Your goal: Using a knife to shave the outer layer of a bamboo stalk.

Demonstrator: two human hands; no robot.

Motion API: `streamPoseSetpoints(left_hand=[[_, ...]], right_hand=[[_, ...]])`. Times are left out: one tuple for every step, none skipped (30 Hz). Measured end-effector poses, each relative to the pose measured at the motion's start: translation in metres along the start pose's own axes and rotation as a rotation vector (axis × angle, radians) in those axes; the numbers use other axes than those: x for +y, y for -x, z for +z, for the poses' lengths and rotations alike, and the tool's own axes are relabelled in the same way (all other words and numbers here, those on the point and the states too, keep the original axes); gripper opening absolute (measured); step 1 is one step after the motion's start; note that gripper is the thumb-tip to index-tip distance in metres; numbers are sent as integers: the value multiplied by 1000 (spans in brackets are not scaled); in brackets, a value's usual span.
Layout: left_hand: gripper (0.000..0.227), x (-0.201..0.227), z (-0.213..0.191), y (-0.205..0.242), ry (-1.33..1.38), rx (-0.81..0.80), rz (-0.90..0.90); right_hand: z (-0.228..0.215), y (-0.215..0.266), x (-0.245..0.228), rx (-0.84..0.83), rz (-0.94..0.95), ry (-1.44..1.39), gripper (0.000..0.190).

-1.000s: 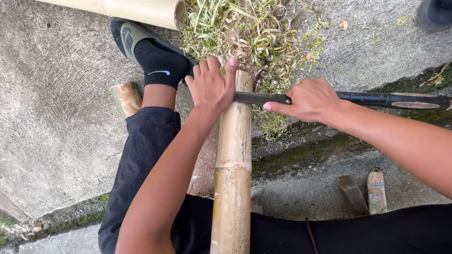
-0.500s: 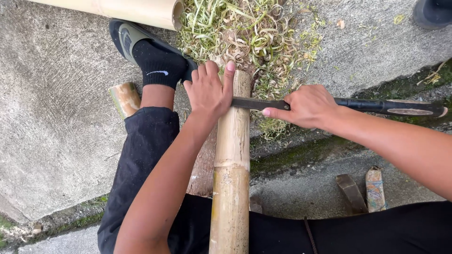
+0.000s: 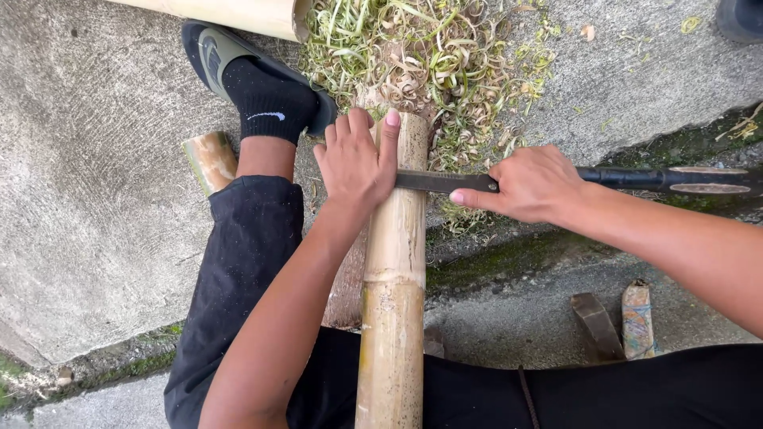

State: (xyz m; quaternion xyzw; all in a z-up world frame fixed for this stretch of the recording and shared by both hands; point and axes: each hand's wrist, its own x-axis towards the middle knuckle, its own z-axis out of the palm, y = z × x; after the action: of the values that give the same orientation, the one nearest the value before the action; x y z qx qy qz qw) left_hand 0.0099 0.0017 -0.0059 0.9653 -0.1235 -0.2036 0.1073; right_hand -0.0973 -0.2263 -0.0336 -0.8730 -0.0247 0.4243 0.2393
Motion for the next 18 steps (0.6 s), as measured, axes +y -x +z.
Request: streamPoseSetpoints(left_hand=[[59, 0, 2, -4, 4, -3, 2], [59, 0, 4, -4, 4, -15, -11], [60, -1, 5, -4, 3, -28, -24], [60, -1, 5, -9, 0, -24, -21], [61, -1, 3, -13, 3, -26, -26], [62, -1, 3, -14, 8, -33, -37], [62, -1, 3, -20, 8, -35, -41], [64, 0, 3, -24, 7, -47, -54], [66, 0, 5, -28, 5, -59, -68], [66, 0, 6, -31, 8, -67, -66], [67, 0, 8, -35, 10, -78, -72], [68, 0, 9, -39, 11, -89, -78], [68, 0, 13, -39, 13, -96, -76], [69, -2, 15, -40, 21, -88, -78], [69, -5, 16, -40, 30, -80, -81], [69, -6, 17, -42, 31, -78, -83], [69, -7, 17, -43, 33, -73, -83], [68, -8, 19, -44, 36, -69, -82]], right_hand=[[1, -4, 5, -2, 5, 1, 87], [5, -7, 8, -5, -5, 16, 88], [8, -9, 11, -7, -15, 31, 89], [9, -13, 13, -1, -17, 29, 89], [9, -16, 14, 5, -22, 37, 90], [11, -18, 14, 3, -29, 46, 91], [13, -24, 18, -1, -31, 46, 91], [16, -29, 21, -9, -13, 25, 90], [20, -35, 26, -18, 6, 4, 89], [17, -36, 26, -23, 12, 2, 89], [15, -38, 28, -18, 14, 11, 88], [13, -39, 29, -12, 16, 19, 87], [7, -36, 27, -16, 22, 16, 87], [0, -35, 23, -14, 24, 26, 88], [-8, -33, 19, -11, 27, 36, 89], [-10, -34, 19, -11, 25, 39, 89], [-12, -34, 18, 8, 10, 46, 90], [-13, -34, 18, 26, -3, 53, 91]])
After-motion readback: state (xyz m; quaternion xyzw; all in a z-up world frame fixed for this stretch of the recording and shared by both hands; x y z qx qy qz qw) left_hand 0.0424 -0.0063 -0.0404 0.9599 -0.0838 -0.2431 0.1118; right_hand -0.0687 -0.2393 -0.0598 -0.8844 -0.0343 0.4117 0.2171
